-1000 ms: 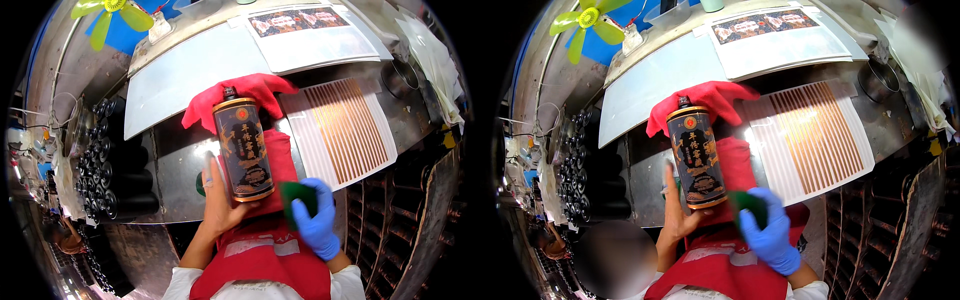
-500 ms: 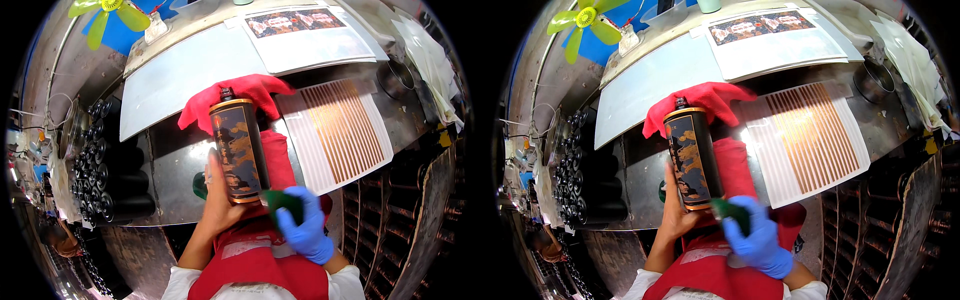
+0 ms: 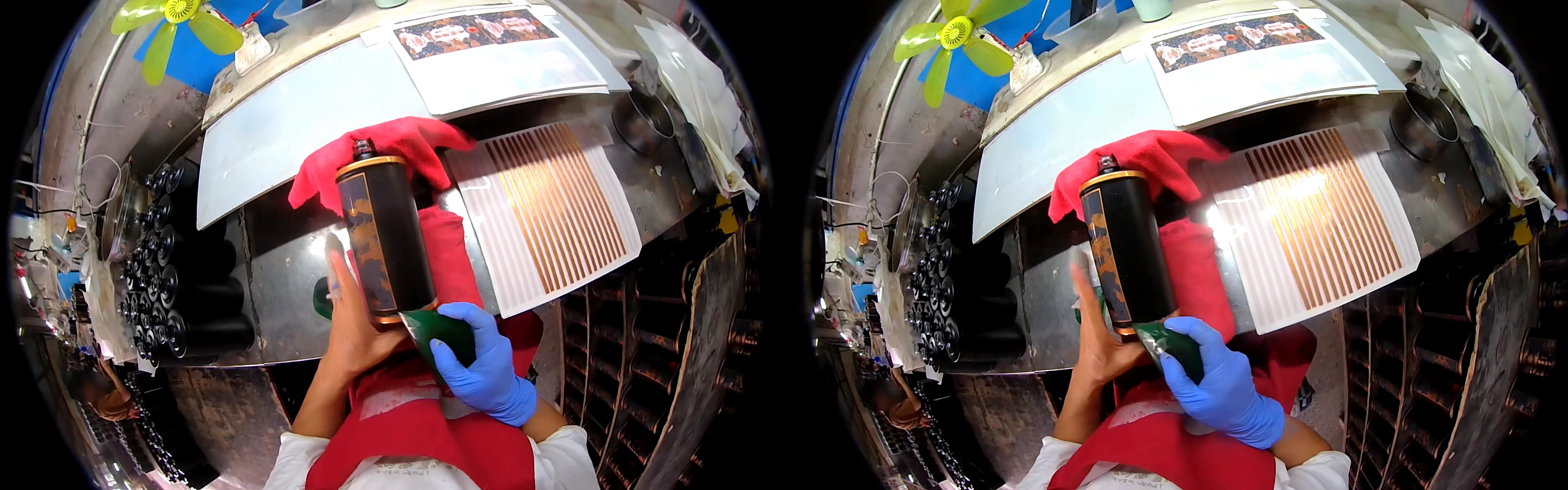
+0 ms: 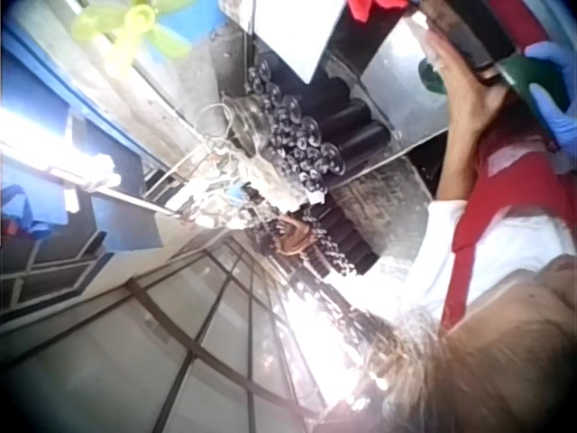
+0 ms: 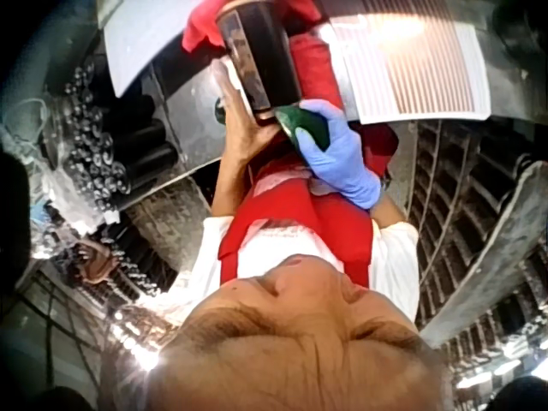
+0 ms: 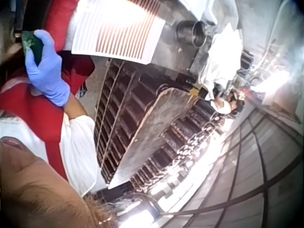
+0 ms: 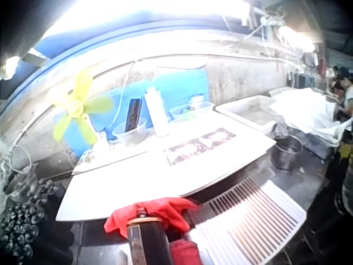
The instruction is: The person cleans a black cylindrical container with a green sponge, then applies a thin gold decorative strip around the top rim and another around the bottom rim. They smooth the strips with their fingers and the sponge, repeating the process on multiple containers.
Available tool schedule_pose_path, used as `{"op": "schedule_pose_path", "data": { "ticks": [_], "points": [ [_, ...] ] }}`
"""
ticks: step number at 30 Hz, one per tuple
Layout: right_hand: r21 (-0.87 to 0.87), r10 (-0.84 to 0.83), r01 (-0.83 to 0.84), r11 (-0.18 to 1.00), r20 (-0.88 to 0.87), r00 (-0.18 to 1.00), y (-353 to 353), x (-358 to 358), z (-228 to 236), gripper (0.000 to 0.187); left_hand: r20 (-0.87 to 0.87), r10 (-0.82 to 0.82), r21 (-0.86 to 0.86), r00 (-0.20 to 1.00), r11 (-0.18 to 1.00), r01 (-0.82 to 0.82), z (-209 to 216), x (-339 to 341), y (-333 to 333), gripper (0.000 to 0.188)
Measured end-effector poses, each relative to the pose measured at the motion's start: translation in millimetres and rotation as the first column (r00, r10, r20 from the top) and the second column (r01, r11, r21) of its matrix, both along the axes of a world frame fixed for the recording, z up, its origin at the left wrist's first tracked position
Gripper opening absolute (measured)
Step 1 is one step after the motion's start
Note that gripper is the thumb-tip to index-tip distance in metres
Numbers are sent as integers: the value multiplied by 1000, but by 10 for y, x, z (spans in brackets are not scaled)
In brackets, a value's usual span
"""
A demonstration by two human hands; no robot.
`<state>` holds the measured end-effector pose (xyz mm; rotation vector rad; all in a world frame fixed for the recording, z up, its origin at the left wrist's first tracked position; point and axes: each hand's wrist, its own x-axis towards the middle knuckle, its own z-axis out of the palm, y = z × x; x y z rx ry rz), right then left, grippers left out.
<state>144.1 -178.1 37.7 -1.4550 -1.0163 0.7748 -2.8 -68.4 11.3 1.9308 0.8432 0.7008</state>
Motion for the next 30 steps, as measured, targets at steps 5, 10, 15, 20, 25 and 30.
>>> {"op": "schedule_pose_path", "data": {
  "ticks": [5,10,15,20,25,30],
  "points": [
    [-195,-177,143,970,-171,969,38,257,-384,29,-557,151,625,817,723,293,358,304,-30,75],
    [-62,1,-9,998,-126,992,-28,100,-16,35,-482,223,601,847,788,134,365,293,-32,60],
    [-208,-81,36,977,-212,974,-14,217,-438,33,-381,283,642,880,766,31,279,120,-55,62],
    [-38,-69,66,997,-80,994,-4,121,-120,33,-351,323,694,879,720,13,118,-60,-42,67],
    [-108,-51,39,993,-111,992,14,63,-254,33,-291,302,677,908,736,-28,-62,-186,-13,65],
    [-136,-224,214,967,-62,973,-94,136,-152,35,-156,178,574,972,817,-57,-233,-284,55,69]
  ]
}}
